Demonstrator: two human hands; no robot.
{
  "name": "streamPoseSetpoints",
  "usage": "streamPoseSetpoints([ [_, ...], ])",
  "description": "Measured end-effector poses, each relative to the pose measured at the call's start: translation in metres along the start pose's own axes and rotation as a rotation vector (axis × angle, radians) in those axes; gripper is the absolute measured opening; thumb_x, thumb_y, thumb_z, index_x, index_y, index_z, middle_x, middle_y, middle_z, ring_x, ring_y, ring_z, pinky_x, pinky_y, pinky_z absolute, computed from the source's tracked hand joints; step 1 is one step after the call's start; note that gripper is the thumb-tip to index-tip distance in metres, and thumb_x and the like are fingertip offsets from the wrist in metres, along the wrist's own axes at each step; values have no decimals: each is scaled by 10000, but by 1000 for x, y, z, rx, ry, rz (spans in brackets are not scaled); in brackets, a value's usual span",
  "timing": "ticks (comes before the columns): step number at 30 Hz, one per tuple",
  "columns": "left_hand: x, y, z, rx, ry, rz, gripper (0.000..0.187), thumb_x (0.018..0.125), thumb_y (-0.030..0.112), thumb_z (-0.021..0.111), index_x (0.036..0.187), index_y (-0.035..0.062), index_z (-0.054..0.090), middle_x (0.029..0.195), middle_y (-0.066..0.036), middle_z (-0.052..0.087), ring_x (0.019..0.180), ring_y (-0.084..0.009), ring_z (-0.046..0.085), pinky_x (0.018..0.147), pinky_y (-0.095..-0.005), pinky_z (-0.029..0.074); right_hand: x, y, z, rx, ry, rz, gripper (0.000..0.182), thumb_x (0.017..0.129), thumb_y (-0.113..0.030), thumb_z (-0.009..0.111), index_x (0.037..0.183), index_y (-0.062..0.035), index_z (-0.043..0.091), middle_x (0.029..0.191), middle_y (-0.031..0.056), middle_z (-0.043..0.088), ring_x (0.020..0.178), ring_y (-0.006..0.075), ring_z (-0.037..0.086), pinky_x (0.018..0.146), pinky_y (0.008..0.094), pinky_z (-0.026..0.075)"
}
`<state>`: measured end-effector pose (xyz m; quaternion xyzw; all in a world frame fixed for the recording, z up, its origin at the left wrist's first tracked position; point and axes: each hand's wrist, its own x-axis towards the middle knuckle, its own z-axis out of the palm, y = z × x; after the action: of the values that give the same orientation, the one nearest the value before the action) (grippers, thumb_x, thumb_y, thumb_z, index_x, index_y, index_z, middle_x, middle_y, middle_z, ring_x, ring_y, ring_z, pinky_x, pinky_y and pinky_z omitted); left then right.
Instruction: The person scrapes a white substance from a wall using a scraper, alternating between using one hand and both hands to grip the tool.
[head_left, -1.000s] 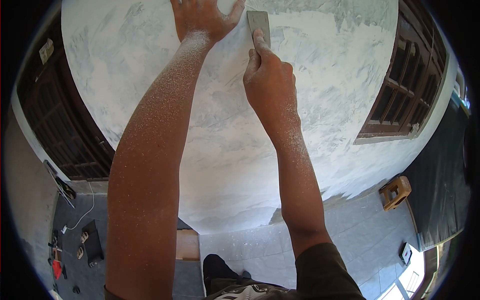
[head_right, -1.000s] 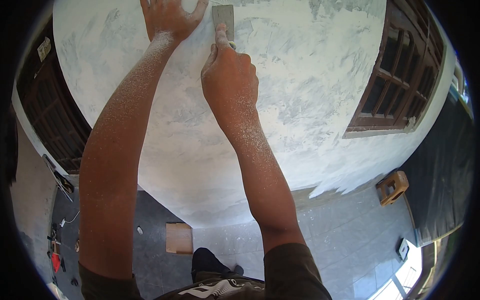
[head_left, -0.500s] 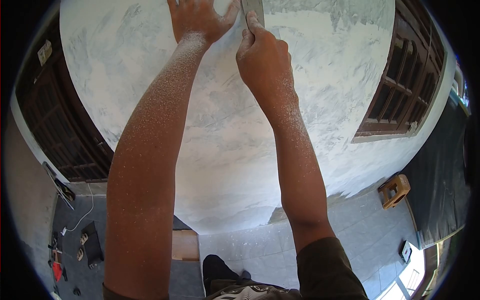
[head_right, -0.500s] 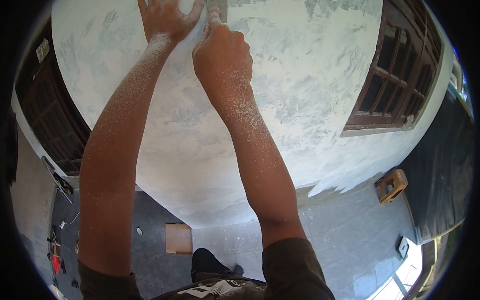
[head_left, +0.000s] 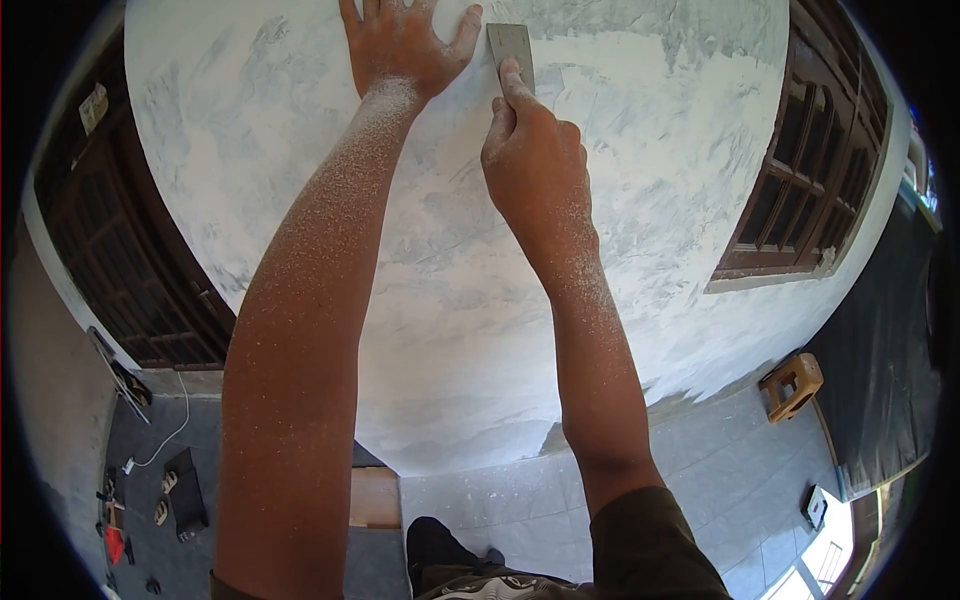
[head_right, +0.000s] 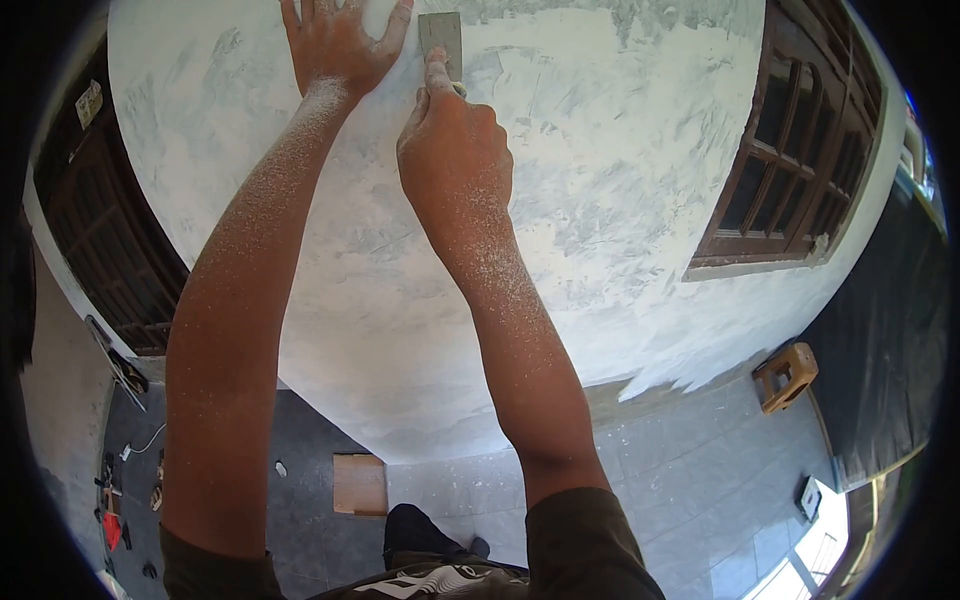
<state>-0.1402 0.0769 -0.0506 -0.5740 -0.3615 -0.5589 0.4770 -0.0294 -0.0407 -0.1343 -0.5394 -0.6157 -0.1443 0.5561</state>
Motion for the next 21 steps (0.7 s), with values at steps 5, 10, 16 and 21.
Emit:
streamPoseSetpoints([
  [5,-1,1,0,5,-14,-15,705,901,488,550,1518,206,359,1621,-200,127,1509,-346,85,1208,-551,40,8,1,8,18,33,-6,366,1021,-178,479,1354,-52,563,782,204,711,698,293,734,643,399,601],
  [10,0,1,-1,-4,-12,-12,711,902,502,537,1522,210,349,1622,-198,124,1510,-342,80,1208,-554,37,4,-5,-4,6,-63,72,370,1018,-174,480,1361,-60,558,784,217,707,675,291,727,659,403,600],
  [16,0,1,0,-4,-4,-11,714,896,487,556,1520,203,356,1617,-204,138,1510,-343,82,1203,-567,45,20,-6,-2,16,23,14,370,1016,-176,481,1362,-74,561,771,207,706,658,296,719,654,401,593],
  [21,-1,1,1,8,1,-7,711,901,492,545,1522,203,352,1617,-202,140,1510,-344,84,1203,-564,50,3,-1,-3,15,-38,31,388,1009,-164,478,1373,-43,536,803,222,705,710,317,723,646,415,598],
])
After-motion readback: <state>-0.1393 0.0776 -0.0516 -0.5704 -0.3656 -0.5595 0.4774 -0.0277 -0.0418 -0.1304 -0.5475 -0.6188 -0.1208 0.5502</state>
